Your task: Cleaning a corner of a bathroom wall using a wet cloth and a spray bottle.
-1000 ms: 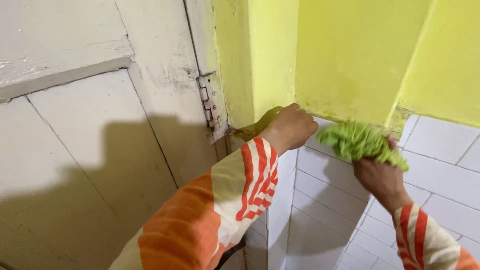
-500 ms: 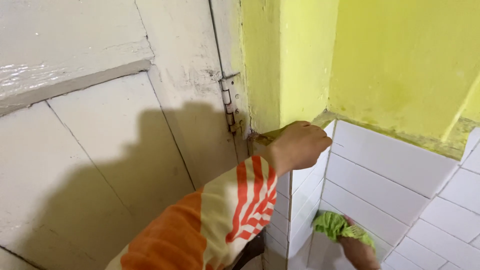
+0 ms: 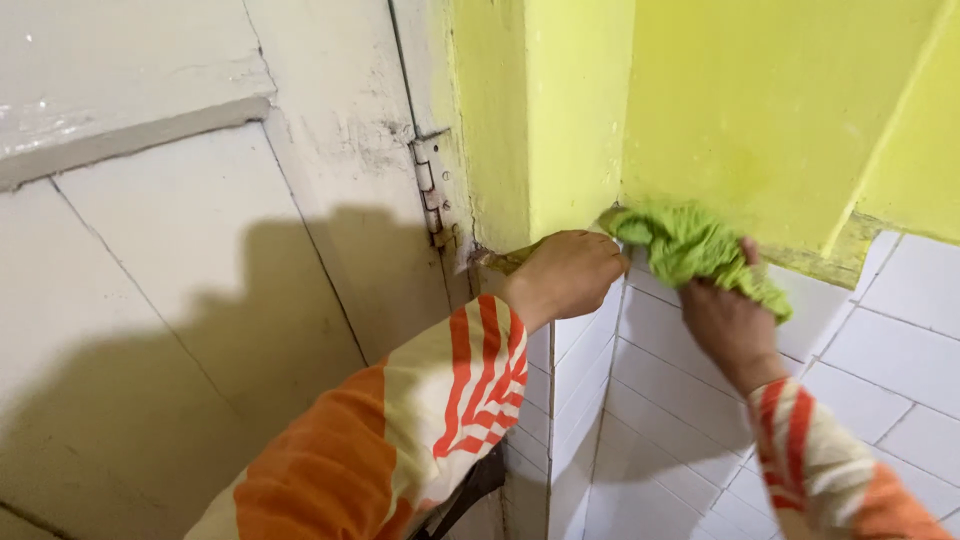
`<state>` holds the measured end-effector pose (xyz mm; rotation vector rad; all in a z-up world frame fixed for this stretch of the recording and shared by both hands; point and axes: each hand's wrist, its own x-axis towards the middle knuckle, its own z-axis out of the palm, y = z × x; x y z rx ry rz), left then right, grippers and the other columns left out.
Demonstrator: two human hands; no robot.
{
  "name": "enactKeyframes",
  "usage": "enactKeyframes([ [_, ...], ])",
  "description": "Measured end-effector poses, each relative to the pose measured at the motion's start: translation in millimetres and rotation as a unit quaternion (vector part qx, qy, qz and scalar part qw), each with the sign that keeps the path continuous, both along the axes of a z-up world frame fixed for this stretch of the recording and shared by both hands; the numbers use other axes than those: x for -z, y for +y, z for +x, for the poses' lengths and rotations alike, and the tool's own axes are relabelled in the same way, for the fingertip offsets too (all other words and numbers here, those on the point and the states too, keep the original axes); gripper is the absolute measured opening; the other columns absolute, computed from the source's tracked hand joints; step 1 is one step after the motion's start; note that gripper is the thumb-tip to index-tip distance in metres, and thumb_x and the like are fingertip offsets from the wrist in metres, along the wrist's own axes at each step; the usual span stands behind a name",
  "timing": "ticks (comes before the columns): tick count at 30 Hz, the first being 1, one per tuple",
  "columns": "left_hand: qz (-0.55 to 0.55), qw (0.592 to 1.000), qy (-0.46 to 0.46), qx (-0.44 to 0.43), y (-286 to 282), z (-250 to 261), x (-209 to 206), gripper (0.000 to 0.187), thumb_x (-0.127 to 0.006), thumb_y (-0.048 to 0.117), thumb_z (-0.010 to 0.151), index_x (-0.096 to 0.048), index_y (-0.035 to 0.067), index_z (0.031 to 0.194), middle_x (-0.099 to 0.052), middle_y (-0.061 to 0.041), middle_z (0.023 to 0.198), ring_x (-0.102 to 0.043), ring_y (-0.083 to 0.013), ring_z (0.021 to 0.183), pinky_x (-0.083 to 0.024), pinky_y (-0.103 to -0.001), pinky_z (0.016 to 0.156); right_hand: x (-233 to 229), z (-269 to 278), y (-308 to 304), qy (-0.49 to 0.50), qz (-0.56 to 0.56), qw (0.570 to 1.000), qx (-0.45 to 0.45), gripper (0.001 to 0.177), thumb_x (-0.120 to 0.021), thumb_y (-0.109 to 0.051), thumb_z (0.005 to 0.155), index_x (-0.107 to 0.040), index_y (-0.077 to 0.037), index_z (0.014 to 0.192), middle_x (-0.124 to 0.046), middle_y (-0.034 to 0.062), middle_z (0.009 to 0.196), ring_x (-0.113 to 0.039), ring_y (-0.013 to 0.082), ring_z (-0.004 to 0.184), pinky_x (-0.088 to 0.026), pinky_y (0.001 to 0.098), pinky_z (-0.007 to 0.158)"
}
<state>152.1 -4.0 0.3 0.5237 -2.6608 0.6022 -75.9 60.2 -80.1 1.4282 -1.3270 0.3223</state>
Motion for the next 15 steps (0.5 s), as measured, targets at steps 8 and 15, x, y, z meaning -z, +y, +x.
enactKeyframes([
  [8,0.072,0.994,0.081,-0.004,-4.2,5.5,14.6,0.015,-0.056,0.003,0.087,-0.068,0.006,0.095,-0.069,-0.011,0.101,-0.068,-0.0305,0.101,-0.055,-0.044,0.083,225.8,-18.4,-14.4,0.117,0.208,0.966,0.094,0.052,-0.049,-0.027,0.091,-0.066,-0.013,0.138,-0.062,0.0135,0.141,-0.057,0.0271,0.128,-0.039,0.0406,0.116],
  [15,0.112,0.985,0.123,0.049,-9.7,4.3,20.8,0.02,-0.054,-0.003,0.08,-0.066,0.005,0.093,-0.068,-0.011,0.104,-0.067,-0.0323,0.101,-0.055,-0.045,0.084,246.4,-88.2,-5.2,-0.013,0.256,0.966,0.028,0.051,-0.051,-0.016,0.097,-0.063,-0.018,0.147,-0.065,0.0156,0.156,-0.065,0.0241,0.1,-0.047,0.0384,0.072],
])
